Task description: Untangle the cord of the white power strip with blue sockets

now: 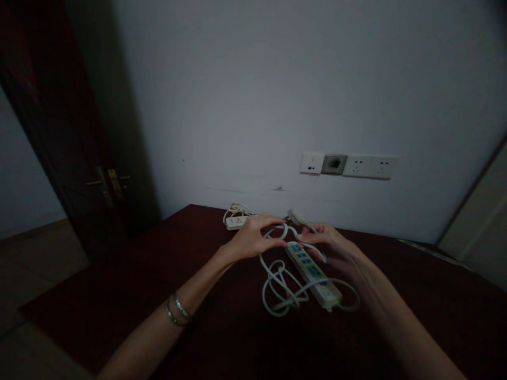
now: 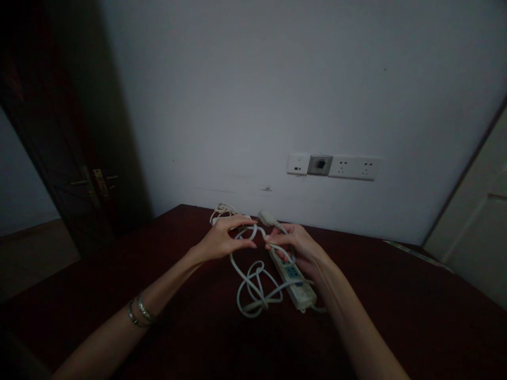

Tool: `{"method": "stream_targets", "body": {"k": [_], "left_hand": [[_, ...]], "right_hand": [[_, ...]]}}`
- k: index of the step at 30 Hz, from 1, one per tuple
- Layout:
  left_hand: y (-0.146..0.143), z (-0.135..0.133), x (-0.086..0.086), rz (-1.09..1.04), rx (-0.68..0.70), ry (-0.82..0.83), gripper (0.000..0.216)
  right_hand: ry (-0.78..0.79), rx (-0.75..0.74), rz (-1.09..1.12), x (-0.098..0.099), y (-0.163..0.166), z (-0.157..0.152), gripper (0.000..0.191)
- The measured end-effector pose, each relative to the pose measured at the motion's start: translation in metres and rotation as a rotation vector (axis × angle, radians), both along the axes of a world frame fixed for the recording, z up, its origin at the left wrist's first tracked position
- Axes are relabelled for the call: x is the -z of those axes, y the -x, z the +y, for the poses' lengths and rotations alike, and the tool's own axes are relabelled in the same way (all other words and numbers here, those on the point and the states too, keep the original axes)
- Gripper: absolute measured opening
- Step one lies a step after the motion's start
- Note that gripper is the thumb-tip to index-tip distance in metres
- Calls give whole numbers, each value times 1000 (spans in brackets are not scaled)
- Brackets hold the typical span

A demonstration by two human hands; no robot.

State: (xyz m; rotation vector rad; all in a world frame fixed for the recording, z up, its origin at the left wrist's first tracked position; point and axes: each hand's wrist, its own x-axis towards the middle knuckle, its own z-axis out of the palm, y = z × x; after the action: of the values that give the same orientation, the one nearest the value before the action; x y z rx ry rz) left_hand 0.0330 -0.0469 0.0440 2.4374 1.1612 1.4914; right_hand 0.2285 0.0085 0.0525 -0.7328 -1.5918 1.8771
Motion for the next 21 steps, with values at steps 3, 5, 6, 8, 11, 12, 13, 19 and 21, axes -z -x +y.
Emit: {"method": "stream_targets", "body": {"k": [3, 5, 6, 8, 11, 12, 13, 19, 21], "left_hand": [[-1, -1, -1, -5, 0, -12, 44], [-1, -2, -1, -18, 19, -20, 43], [-1, -1, -1, -29, 34, -16, 43], [0, -1, -1, -62, 67, 15, 42], [0, 2, 0, -126, 100, 94, 43], [0, 3, 1, -143, 94, 113, 44], [0, 3, 1, -157, 78, 126, 44], [-7, 7, 3, -337, -9, 366, 47], [-7, 9, 4, -403, 22, 461, 51]], "right_hand": [[2, 8, -2, -1, 0, 0, 29], [0, -10, -6, 1, 0, 1, 28], [-2, -24, -7, 2, 0, 2, 28], [-6, -52, -10, 5, 0, 3, 28], [10, -48, -4, 6, 0, 5, 30], [16, -22, 2, 6, 0, 6, 31], [15, 13, 11, 6, 1, 6, 32], [-26, 238, 23, 3, 4, 4, 40], [-18, 301, 23, 1, 3, 4, 46]]}}
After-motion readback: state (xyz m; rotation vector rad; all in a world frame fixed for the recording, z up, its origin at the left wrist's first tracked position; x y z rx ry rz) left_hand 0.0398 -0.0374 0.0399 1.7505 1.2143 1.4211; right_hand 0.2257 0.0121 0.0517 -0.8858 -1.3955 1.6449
